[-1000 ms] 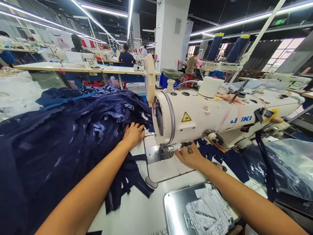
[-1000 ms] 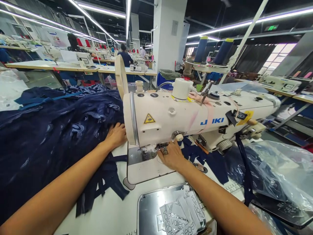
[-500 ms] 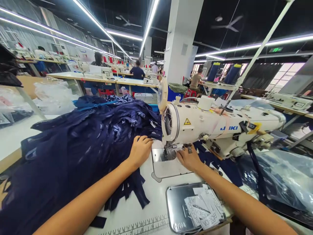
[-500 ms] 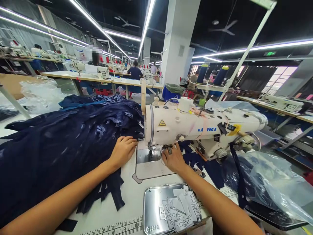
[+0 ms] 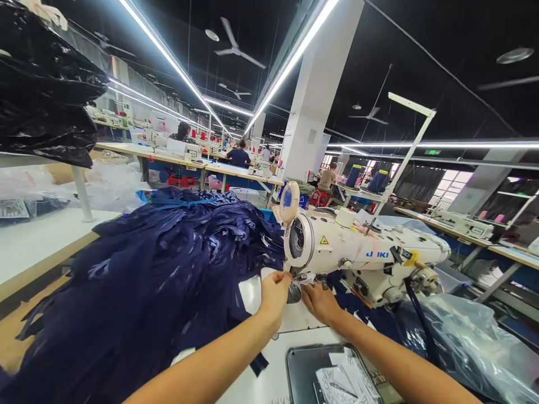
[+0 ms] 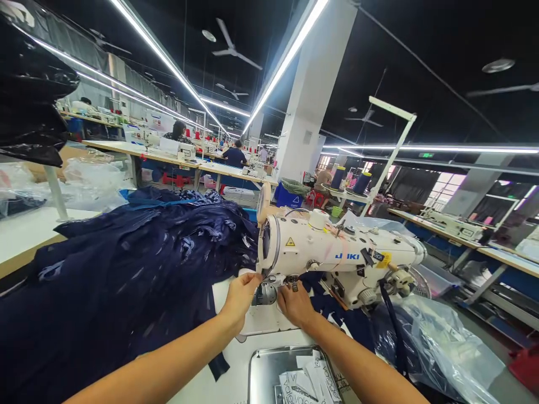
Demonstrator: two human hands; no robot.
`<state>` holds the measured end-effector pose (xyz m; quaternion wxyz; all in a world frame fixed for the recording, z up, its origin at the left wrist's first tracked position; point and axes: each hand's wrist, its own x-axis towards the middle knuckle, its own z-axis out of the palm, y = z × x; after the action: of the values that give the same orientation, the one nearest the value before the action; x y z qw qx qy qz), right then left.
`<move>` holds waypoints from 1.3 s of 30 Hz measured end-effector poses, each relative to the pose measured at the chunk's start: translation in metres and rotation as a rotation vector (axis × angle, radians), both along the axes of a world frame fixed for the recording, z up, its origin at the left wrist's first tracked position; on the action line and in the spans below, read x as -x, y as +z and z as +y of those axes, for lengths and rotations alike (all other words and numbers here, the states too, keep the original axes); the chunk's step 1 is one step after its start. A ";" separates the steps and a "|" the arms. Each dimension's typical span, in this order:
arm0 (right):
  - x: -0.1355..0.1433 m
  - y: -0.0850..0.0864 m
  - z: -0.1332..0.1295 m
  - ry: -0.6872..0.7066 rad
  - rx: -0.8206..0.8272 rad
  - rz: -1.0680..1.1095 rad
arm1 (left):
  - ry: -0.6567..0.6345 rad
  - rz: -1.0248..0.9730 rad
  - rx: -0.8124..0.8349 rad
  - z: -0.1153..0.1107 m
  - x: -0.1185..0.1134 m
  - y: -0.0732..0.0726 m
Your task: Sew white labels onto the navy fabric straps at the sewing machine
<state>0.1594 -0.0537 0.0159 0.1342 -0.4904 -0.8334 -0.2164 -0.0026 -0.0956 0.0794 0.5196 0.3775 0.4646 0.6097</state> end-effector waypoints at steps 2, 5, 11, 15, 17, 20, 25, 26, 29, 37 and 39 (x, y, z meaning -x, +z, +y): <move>0.001 0.000 0.000 -0.015 0.006 -0.019 | -0.030 -0.006 -0.073 -0.012 0.008 0.006; 0.001 -0.001 -0.001 -0.030 -0.004 -0.041 | -0.384 0.115 -0.253 -0.031 0.031 0.027; 0.000 -0.003 0.001 -0.050 -0.012 -0.058 | -0.031 0.595 -0.633 0.008 0.054 0.066; 0.000 -0.004 0.002 -0.071 0.003 -0.051 | 0.278 0.861 -0.569 0.060 0.037 0.057; -0.001 -0.005 0.003 -0.060 0.009 -0.037 | 0.431 0.964 -0.632 0.072 0.030 0.050; -0.003 -0.007 0.005 -0.045 0.006 -0.012 | 0.609 1.072 -0.767 0.078 0.027 0.045; -0.005 -0.011 0.008 -0.049 0.020 0.066 | 0.613 1.181 -0.848 0.080 0.024 0.047; -0.005 -0.012 0.008 -0.046 0.018 0.078 | 0.605 1.185 -0.839 0.080 0.023 0.047; -0.006 -0.014 0.009 -0.039 0.017 0.096 | 0.596 1.176 -0.803 0.080 0.025 0.050; -0.008 -0.015 0.008 -0.072 -0.007 0.074 | 0.546 1.650 -0.635 0.066 0.104 0.075; -0.009 -0.014 0.007 -0.073 0.004 0.067 | 0.519 1.932 -0.478 0.068 0.136 0.081</move>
<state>0.1681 -0.0467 0.0017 0.1531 -0.5278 -0.8104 -0.2030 -0.1389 -0.0281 0.1600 -0.3126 0.6883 0.6180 0.2157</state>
